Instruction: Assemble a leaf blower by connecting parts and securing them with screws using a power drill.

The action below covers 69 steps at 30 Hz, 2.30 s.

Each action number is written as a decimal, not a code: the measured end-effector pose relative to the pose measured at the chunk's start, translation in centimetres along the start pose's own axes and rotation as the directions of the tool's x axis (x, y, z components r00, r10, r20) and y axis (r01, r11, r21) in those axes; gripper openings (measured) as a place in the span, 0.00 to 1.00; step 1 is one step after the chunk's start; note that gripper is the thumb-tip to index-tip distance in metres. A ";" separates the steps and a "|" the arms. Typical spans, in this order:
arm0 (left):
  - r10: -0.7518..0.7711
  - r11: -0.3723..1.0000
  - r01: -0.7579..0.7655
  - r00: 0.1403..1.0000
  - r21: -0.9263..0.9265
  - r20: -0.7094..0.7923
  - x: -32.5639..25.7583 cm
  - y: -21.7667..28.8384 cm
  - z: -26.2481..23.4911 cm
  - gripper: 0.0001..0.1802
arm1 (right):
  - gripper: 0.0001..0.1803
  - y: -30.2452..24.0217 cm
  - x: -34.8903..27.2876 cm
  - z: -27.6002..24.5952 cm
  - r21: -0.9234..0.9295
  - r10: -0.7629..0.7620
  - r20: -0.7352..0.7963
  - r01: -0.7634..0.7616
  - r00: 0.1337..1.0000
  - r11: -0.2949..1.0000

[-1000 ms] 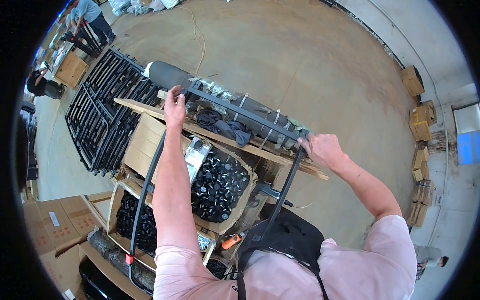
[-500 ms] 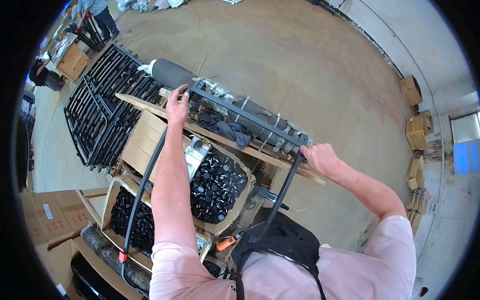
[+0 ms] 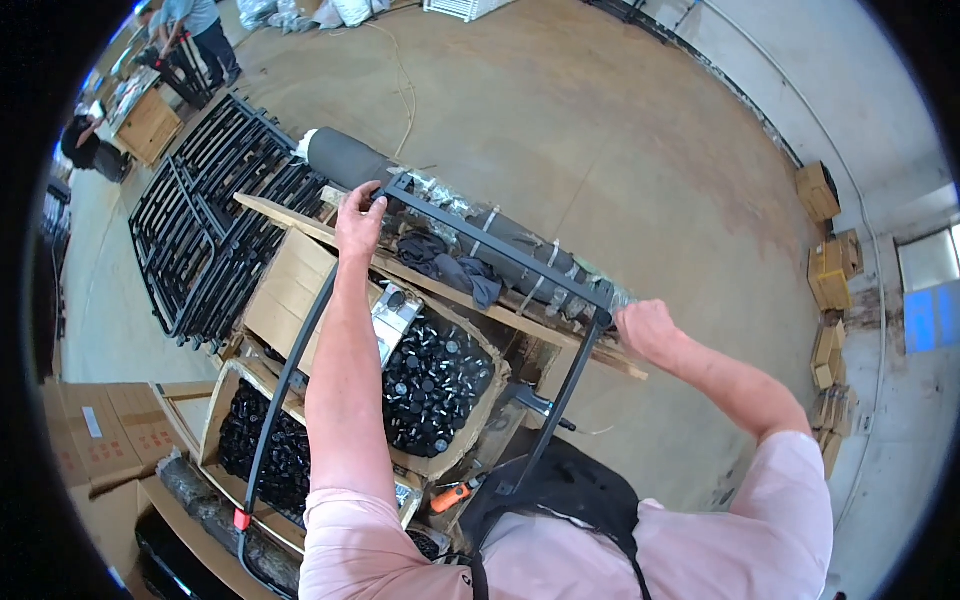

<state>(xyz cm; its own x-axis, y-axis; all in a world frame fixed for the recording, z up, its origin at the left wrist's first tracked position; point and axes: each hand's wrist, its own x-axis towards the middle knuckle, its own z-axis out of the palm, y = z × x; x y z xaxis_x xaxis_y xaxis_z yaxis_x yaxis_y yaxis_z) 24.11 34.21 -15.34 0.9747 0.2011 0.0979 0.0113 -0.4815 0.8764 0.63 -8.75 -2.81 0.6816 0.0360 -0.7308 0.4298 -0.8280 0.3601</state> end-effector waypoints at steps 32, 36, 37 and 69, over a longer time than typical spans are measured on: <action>0.324 0.656 -0.270 0.944 0.705 0.060 1.0 6.6 -2.5 0.58 | 0.31 -0.5 0.9 0.4 0.447 0.103 -0.327 0.057 0.939 0.893; 0.181 0.727 -0.080 0.980 0.682 -0.078 1.4 1.3 -8.0 0.52 | 0.30 0.0 0.8 0.9 0.436 0.108 -0.385 0.078 0.917 0.897; -0.003 0.723 0.251 0.933 0.644 -0.359 1.3 -1.4 -11.0 0.50 | 0.30 -0.4 1.0 0.8 0.442 0.100 -0.393 0.092 0.914 0.892; 0.064 0.407 -0.423 0.897 0.809 0.437 3.6 7.3 0.1 0.26 | 0.29 1.0 0.6 1.8 0.469 0.068 -0.448 0.169 0.892 0.867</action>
<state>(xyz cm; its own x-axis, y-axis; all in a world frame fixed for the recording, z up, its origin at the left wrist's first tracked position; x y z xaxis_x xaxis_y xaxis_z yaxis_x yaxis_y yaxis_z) 27.70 31.31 -8.66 0.9729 -0.2230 -0.0616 -0.2269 -0.9717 -0.0660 0.41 -10.56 -3.90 0.9022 0.2261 -0.3673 0.2101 -0.9741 -0.0835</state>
